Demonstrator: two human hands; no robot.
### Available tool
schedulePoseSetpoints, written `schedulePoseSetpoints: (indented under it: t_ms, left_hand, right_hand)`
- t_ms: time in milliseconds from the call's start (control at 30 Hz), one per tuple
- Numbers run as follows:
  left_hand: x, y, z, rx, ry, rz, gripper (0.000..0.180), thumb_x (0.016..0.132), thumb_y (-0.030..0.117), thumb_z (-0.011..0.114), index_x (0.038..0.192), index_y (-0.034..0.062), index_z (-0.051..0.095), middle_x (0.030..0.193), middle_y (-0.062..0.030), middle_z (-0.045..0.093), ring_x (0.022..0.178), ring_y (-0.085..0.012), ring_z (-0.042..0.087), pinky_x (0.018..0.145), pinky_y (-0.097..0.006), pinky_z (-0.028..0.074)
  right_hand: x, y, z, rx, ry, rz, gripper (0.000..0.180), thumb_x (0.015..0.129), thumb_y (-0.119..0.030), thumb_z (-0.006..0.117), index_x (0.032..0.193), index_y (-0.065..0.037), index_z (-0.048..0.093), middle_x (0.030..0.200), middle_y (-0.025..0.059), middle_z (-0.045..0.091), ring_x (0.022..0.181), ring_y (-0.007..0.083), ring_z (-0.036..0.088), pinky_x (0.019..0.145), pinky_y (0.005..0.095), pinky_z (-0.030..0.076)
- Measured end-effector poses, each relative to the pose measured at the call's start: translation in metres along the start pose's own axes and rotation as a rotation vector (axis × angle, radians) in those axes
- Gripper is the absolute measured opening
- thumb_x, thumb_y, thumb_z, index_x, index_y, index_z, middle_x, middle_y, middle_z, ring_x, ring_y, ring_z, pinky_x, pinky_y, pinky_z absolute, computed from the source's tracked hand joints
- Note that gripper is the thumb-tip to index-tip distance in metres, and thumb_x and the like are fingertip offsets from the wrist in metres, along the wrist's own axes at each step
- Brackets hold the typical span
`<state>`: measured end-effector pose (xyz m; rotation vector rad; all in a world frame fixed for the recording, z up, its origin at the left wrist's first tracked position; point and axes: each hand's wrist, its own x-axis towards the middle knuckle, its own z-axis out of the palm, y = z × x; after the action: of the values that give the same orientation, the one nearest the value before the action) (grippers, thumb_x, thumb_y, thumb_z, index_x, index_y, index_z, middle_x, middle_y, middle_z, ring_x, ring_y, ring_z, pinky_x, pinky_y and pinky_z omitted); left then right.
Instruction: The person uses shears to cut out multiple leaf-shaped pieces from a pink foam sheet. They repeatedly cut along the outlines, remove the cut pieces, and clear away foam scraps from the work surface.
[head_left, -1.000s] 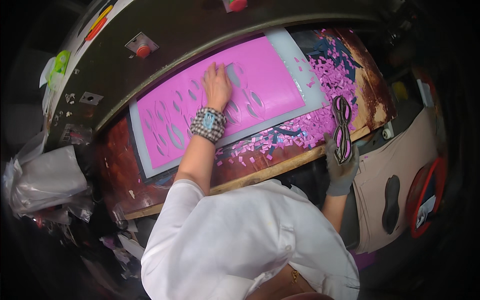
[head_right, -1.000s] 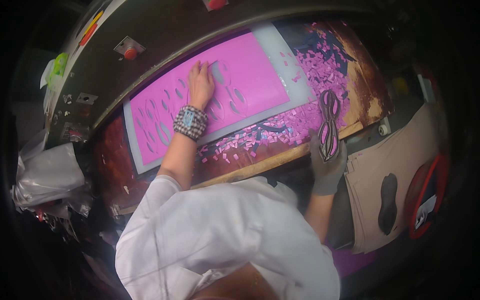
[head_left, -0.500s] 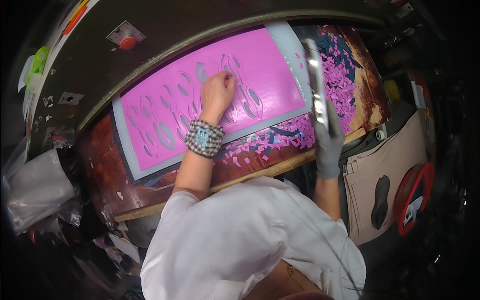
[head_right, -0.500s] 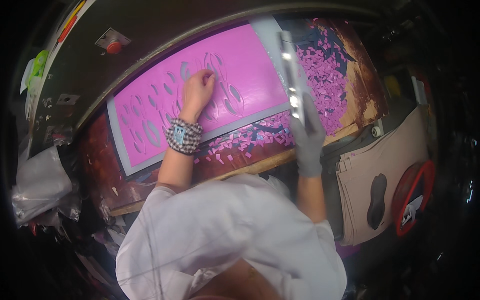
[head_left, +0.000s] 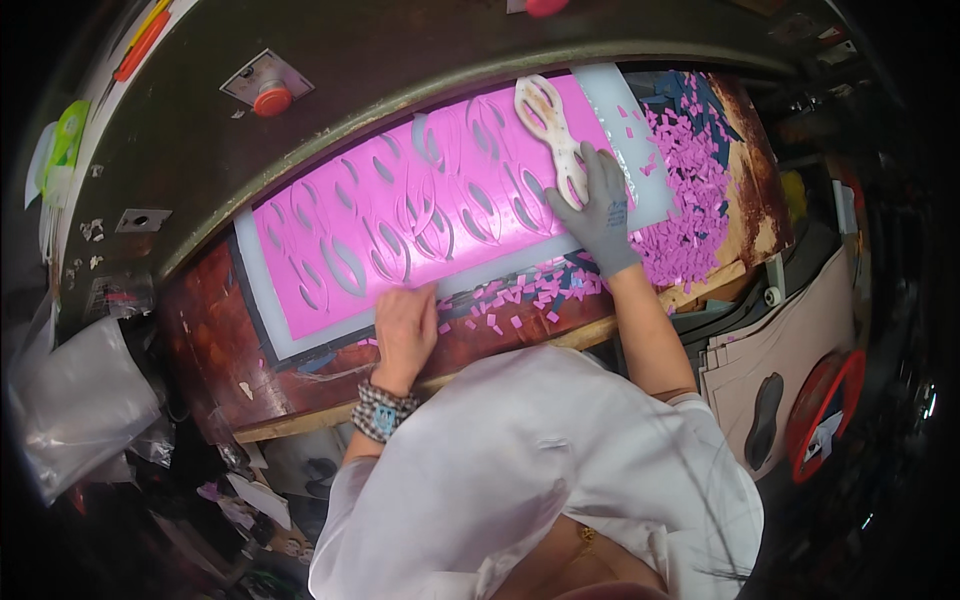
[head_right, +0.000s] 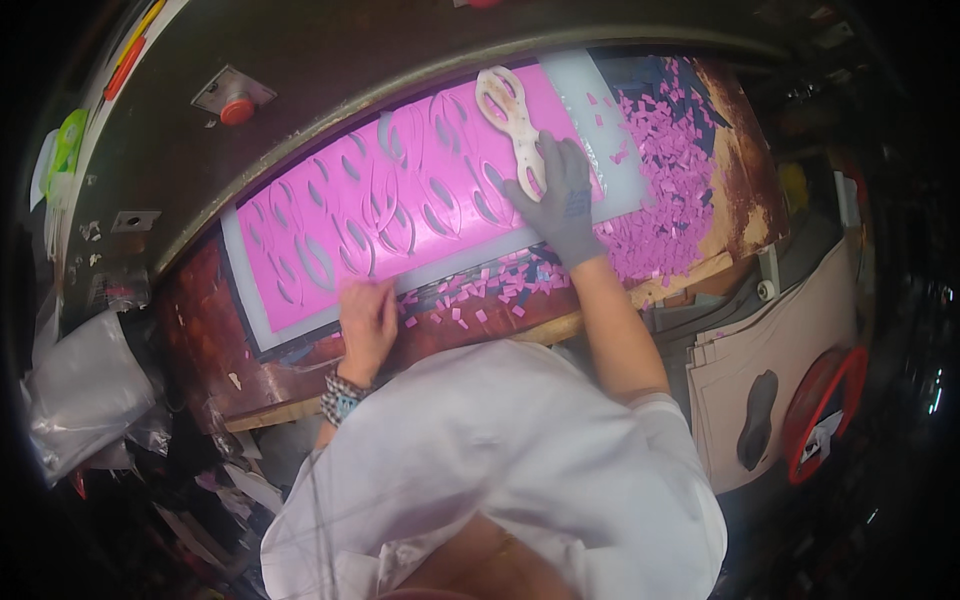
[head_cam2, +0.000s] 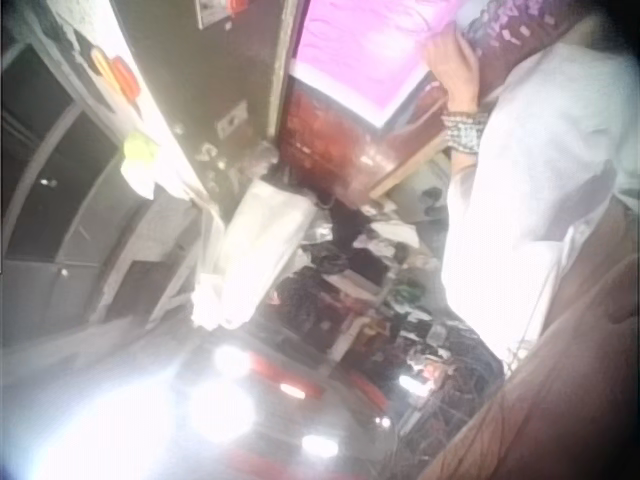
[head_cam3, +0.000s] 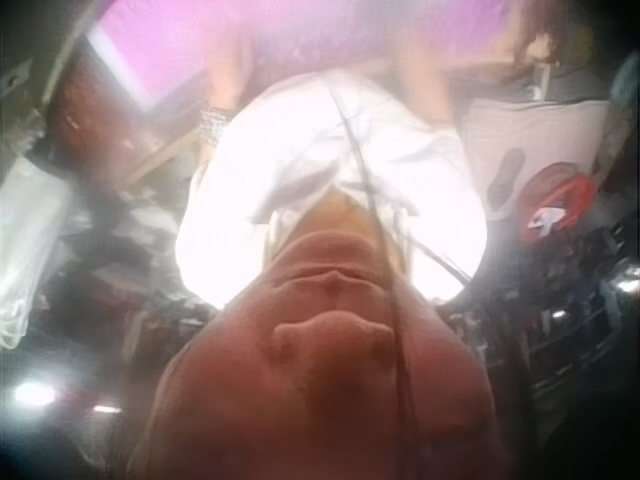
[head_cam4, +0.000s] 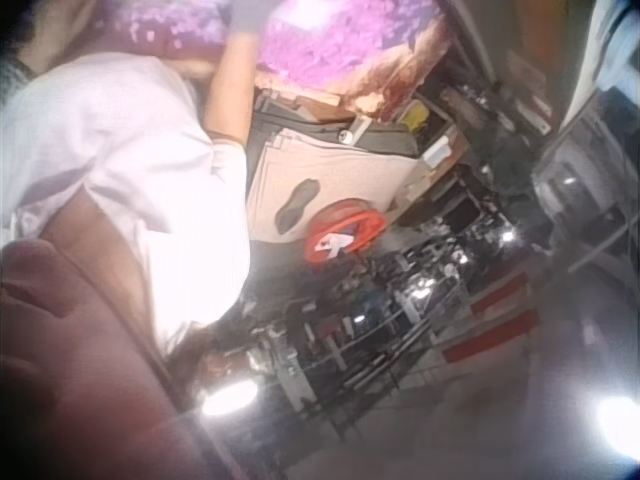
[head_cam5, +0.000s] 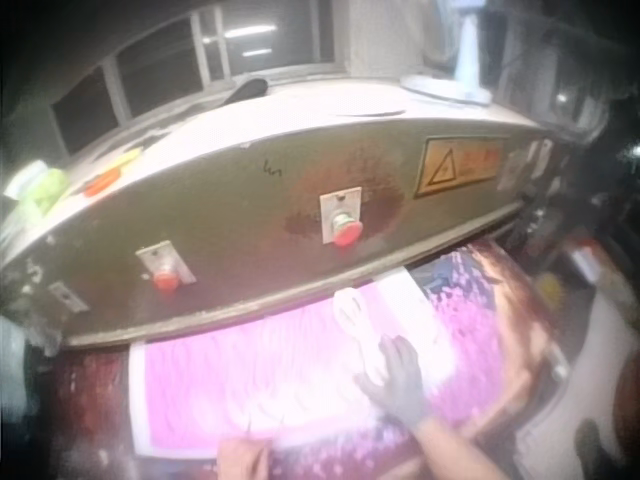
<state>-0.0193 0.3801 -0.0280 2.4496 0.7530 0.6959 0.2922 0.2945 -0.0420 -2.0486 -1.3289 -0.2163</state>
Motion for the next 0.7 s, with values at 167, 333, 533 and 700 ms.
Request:
schedulePoseSetpoints:
  t_ms: [167,333,533,700]
  left_hand:
    - [-0.054,0.016,-0.002,-0.14,-0.125,0.001,0.017,0.079,0.001,0.068,0.096,0.0019,0.067,0.074,-0.0111,0.057,0.071,-0.0289,0.055,0.067,-0.04,0.043]
    - [-0.061,0.018,0.005,-0.113,-0.193,-0.155,0.019,0.078,0.002,0.068,0.097,0.0015,0.067,0.077,-0.0109,0.059,0.072,-0.0287,0.056,0.067,-0.039,0.044]
    - [-0.042,0.012,-0.001,-0.186,-0.241,-0.155,0.018,0.081,0.003,0.066,0.098,0.0016,0.067,0.079,-0.012,0.061,0.075,-0.029,0.058,0.071,-0.039,0.046]
    - [-0.026,0.003,-0.004,-0.204,-0.263,-0.115,0.015,0.082,0.004,0.064,0.097,0.0015,0.068,0.078,-0.0136,0.062,0.075,-0.0304,0.059,0.072,-0.04,0.046]
  right_hand:
    - [-0.015,0.001,-0.021,0.329,0.012,0.352,0.067,0.085,-0.023,0.07,0.138,0.004,0.042,0.123,0.0213,0.058,0.114,0.0347,0.057,0.096,0.0421,0.046]
    - [-0.036,0.004,-0.034,0.322,0.009,0.386,0.062,0.088,-0.019,0.066,0.14,0.004,0.04,0.12,0.0191,0.062,0.11,0.0293,0.061,0.093,0.0377,0.048]
    - [-0.005,0.001,-0.036,0.428,0.089,0.55,0.066,0.091,-0.024,0.064,0.142,0.005,0.035,0.119,0.0239,0.059,0.111,0.0304,0.059,0.093,0.0391,0.048]
    - [0.075,-0.012,-0.056,-0.261,0.313,0.235,0.066,0.096,-0.03,0.055,0.145,0.006,0.029,0.132,0.026,0.05,0.115,0.0324,0.055,0.098,0.0397,0.044]
